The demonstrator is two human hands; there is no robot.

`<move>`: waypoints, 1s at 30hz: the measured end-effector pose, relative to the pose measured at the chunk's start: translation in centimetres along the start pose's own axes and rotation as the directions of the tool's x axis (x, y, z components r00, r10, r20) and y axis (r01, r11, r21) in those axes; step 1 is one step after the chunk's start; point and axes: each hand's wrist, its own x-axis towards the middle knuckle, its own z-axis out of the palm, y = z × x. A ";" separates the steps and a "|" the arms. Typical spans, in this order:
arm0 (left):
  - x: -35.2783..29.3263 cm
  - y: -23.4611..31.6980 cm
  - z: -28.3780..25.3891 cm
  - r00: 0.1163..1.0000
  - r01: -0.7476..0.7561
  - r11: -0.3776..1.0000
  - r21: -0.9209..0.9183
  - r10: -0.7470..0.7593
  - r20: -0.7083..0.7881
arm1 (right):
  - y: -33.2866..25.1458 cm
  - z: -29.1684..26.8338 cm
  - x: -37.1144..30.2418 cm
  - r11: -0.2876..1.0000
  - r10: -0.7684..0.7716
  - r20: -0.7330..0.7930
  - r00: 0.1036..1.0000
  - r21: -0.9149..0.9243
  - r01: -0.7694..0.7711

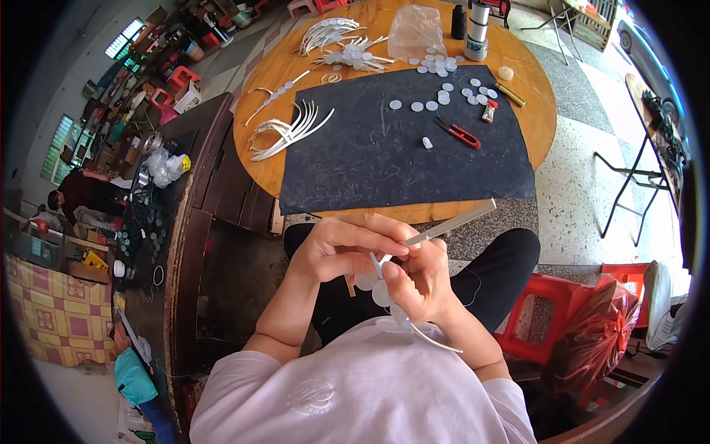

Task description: Assembling small white plastic components onto a thin flexible rod.

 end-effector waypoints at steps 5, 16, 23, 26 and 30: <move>0.4 0.3 0.2 1.000 -0.013 0.998 0.061 0.013 0.003 | 0.1 -0.2 0.0 0.999 0.015 -0.003 1.000 -0.031 -0.016; 0.0 0.0 0.4 0.996 0.041 0.997 -0.065 -0.046 -0.082 | -0.6 -0.4 0.2 0.999 0.034 -0.041 0.999 0.025 -0.033; 0.0 -0.3 1.5 0.981 -0.006 0.931 -0.366 -0.065 -0.184 | -1.4 -0.6 -0.2 0.992 0.114 -0.054 0.992 0.051 -0.112; 0.3 -1.1 0.8 0.993 -0.042 0.957 -0.289 0.008 -0.119 | -1.4 -0.7 -0.3 0.992 0.123 -0.003 0.992 0.010 -0.123; 0.3 -2.4 0.1 0.998 -0.068 0.921 -0.383 0.066 -0.016 | -1.2 -0.4 -0.4 0.999 0.048 -0.027 0.998 0.010 -0.048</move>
